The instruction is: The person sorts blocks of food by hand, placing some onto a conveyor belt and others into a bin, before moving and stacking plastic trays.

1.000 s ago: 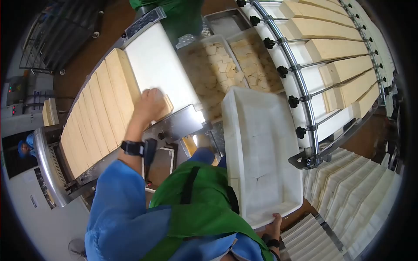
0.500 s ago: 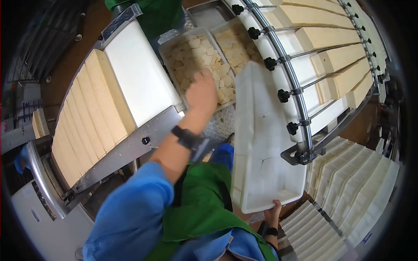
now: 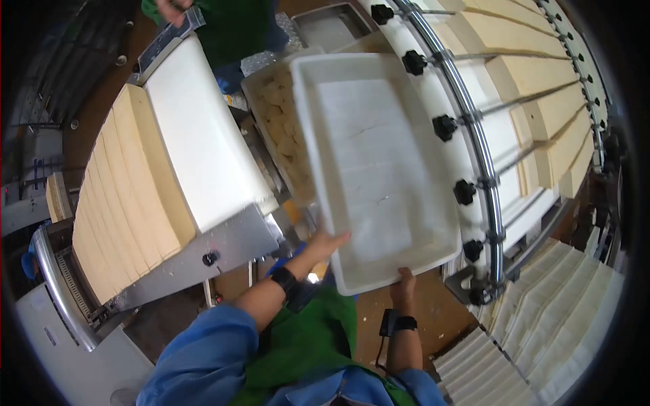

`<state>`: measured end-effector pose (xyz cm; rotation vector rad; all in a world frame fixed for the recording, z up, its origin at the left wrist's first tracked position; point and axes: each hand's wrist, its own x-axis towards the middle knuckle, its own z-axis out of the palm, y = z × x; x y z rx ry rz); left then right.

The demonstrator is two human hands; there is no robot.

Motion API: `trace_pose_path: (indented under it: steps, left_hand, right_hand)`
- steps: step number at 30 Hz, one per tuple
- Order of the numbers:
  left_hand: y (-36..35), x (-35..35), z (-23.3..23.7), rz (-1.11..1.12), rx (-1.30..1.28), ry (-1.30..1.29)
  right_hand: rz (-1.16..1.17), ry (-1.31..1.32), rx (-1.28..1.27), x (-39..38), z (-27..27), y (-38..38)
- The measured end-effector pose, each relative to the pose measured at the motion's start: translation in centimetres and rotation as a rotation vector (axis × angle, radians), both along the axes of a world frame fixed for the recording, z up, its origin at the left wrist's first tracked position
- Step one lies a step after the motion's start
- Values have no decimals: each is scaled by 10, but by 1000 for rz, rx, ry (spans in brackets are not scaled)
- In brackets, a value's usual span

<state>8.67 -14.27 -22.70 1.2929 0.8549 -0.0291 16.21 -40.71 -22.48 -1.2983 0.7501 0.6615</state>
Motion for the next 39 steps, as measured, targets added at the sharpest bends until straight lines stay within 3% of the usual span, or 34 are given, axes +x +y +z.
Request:
trace_pose_path:
  steps: [1, 2, 5, 6, 8, 9, 10, 12, 13, 15, 16, 17, 19, 22, 23, 26, 29, 33, 36, 39]
  left_hand:
    - [7, -7, -6, -4, 125, 53]
    - [17, -15, -21, 7, 211, 41]
    - [52, -47, -101, 71, 396, -125]
    - [68, -44, -98, 105, 338, -63]
    - [103, -39, -114, 195, 298, 69]
    - [114, -47, -143, 247, 311, 141]
    - [123, -58, -186, 175, 445, 209]
    - [132, -86, -242, 26, 525, 234]
    - [128, -93, -256, -45, 465, 198]
    - [137, -109, -295, -222, 662, 262]
    - [144, -113, -305, -283, 767, 284]
    - [149, -113, -304, -319, 838, 293]
    - [151, -101, -273, -244, 730, 204]
    - [154, -61, -197, -89, 414, 58]
    - [148, -37, -169, -72, 327, 111]
    - [149, -28, -190, -58, 339, 23]
    - [149, -58, -246, -129, 484, -51]
    - [139, -65, -239, -309, 866, -229]
    - [133, -60, -234, -219, 617, -169]
    - [141, -52, -236, -68, 165, -89]
  right_hand:
    - [12, -9, -38, 3, -12, 15]
    - [111, -47, 79, 5, -46, 11]
    - [556, -432, -110, 4, -142, 33]
    - [696, -589, -180, 5, -163, 44]
    - [509, -324, 63, 12, -179, 111]
    - [127, 112, 351, 16, -176, 147]
    - [634, -110, 6, 22, -186, 160]
    - [924, -130, -191, 32, -207, 184]
    - [700, 27, -24, 34, -214, 199]
    - [308, 84, 216, 30, -220, 219]
    - [347, -1, 140, 27, -248, 222]
    - [383, -70, 59, 28, -245, 222]
    - [441, -199, -112, 31, -220, 225]
    - [476, -409, -353, 38, -198, 234]
    - [509, -309, -366, 41, -212, 233]
    - [536, -25, -413, 52, -245, 230]
    - [470, 75, -257, 51, -215, 224]
    - [414, -122, -326, 36, -238, 220]
    - [506, 11, -292, 50, -204, 210]
    - [402, 39, -135, 52, -221, 214]
